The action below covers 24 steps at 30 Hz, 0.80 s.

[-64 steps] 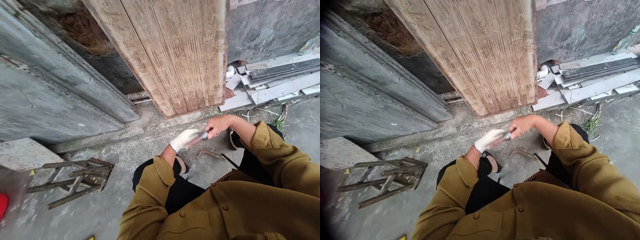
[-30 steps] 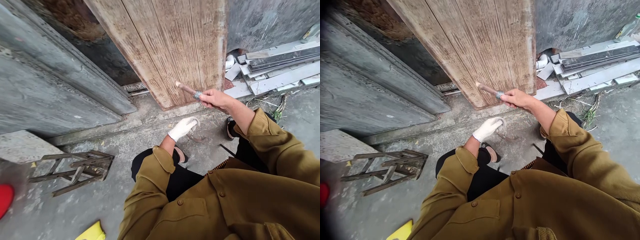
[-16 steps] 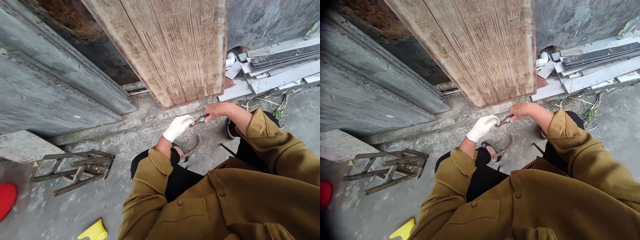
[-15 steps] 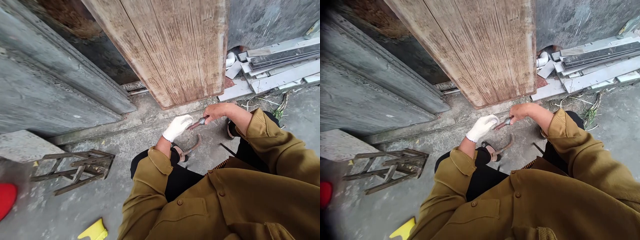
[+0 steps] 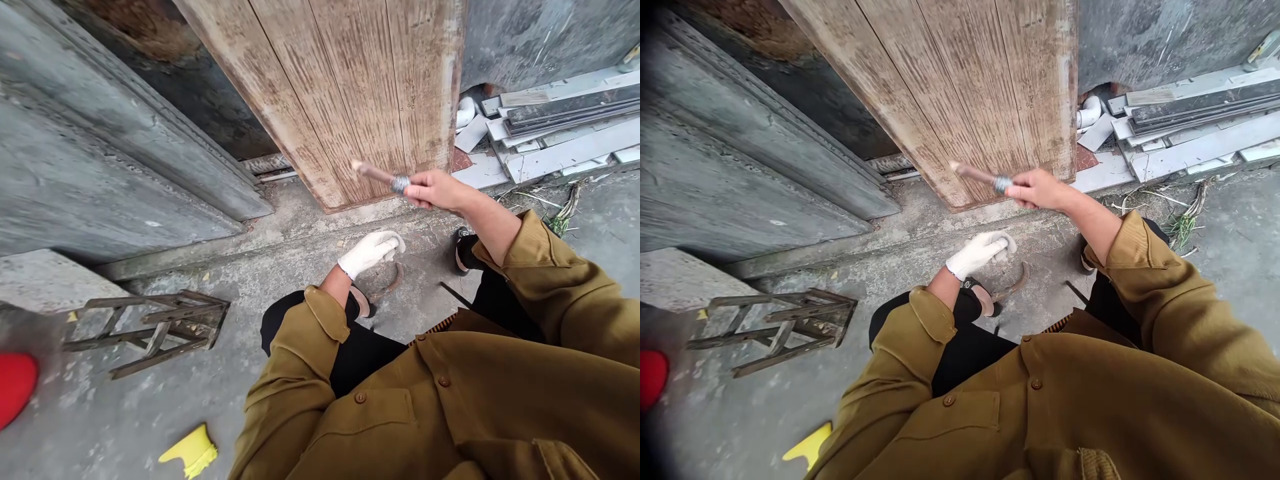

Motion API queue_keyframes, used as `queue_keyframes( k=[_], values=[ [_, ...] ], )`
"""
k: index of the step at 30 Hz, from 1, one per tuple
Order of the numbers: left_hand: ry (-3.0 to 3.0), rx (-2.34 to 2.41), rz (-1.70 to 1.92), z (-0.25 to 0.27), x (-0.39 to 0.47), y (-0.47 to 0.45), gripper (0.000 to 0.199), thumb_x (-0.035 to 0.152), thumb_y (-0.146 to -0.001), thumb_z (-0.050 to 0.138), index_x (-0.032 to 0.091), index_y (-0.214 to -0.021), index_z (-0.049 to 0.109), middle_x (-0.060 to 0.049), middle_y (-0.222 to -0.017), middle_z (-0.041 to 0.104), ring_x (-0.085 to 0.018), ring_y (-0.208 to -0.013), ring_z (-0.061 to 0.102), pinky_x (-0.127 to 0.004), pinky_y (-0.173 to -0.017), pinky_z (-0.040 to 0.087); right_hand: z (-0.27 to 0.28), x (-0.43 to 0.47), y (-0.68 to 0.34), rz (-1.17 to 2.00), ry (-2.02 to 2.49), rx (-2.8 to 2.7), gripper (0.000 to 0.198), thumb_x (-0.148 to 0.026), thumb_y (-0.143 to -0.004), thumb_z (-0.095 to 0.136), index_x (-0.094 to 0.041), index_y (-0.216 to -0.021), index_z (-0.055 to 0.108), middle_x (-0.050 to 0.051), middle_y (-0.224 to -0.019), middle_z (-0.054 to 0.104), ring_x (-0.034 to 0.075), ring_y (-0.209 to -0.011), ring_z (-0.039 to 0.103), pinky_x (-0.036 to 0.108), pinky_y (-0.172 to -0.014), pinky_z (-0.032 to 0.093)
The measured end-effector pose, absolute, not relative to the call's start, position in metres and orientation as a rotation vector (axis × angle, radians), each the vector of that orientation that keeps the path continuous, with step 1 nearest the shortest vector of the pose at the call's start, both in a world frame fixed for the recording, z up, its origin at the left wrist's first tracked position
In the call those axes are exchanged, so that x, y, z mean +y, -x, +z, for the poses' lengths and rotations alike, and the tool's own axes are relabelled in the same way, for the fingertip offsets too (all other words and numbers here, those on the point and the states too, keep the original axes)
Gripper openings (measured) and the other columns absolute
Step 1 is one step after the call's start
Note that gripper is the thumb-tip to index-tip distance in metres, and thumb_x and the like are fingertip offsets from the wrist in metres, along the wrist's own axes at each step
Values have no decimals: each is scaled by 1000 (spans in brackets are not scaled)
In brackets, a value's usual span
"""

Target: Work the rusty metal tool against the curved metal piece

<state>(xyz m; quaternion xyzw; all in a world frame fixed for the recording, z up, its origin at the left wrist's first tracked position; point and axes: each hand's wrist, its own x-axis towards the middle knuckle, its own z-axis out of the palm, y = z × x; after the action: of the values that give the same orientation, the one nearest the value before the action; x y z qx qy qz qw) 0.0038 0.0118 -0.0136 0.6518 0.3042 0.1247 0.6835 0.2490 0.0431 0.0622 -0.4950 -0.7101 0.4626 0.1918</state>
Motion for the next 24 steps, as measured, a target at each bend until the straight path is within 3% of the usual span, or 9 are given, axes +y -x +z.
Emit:
queue_keyframes(
  k=[4,7,9,12,15,18,21,24],
  values=[
    [-1425,641,318,-7,7,-6,37,44,-94,54,10,-94,67,-1,-68,55,-7,-55,42,-21,-55,36,54,52,-254,809,1852,-2181,42,-53,-94,55,-13,-97,66,9,-79,63,16,-69,50,30,-62,33],
    [-1478,675,297,-1,8,-3,36,44,-93,55,11,-93,68,-4,-79,62,-7,-57,44,-22,-57,40,49,50,-254,719,1927,-2498,39,-51,-92,58,-15,-103,70,12,-88,66,20,-76,54,31,-65,32],
    [-1522,708,312,0,10,0,35,44,-93,54,11,-92,68,-4,-82,63,-7,-59,47,-22,-60,42,46,45,-252,909,1871,-2706,34,-47,-90,63,-15,-97,72,10,-86,66,19,-73,54,30,-65,32],
    [-1591,745,299,-3,12,3,36,44,-92,54,12,-91,68,-3,-79,63,-8,-60,49,-22,-60,43,44,37,-245,1450,1622,-2936,28,-42,-88,67,-15,-85,71,3,-68,62,13,-60,50,28,-61,32],
    [-1618,769,264,-4,13,3,38,47,-91,55,12,-91,68,-4,-82,65,-9,-61,51,-22,-59,43,46,30,-236,1997,1222,-2918,34,-47,-88,66,-14,-79,65,-3,-57,54,9,-51,45,25,-58,32],
    [-1629,818,306,-5,13,0,37,48,-88,59,12,-93,68,-5,-85,66,-11,-67,54,-23,-63,45,57,26,-233,2244,827,-2728,42,-56,-86,65,-15,-80,62,-4,-61,55,7,-51,47,23,-56,34],
    [-1546,809,372,-8,13,-4,37,48,-88,60,11,-90,67,-4,-76,62,-11,-64,52,-23,-62,44,68,31,-242,2048,849,-2475,47,-61,-84,64,-15,-81,61,-3,-64,57,7,-54,48,23,-56,35],
    [-1445,731,348,-13,13,-5,43,51,-94,54,11,-90,67,0,-62,53,-8,-52,43,-21,-53,38,70,41,-256,1642,1275,-2185,46,-60,-89,58,-16,-78,59,0,-63,55,9,-55,48,25,-55,35]
  ],
)
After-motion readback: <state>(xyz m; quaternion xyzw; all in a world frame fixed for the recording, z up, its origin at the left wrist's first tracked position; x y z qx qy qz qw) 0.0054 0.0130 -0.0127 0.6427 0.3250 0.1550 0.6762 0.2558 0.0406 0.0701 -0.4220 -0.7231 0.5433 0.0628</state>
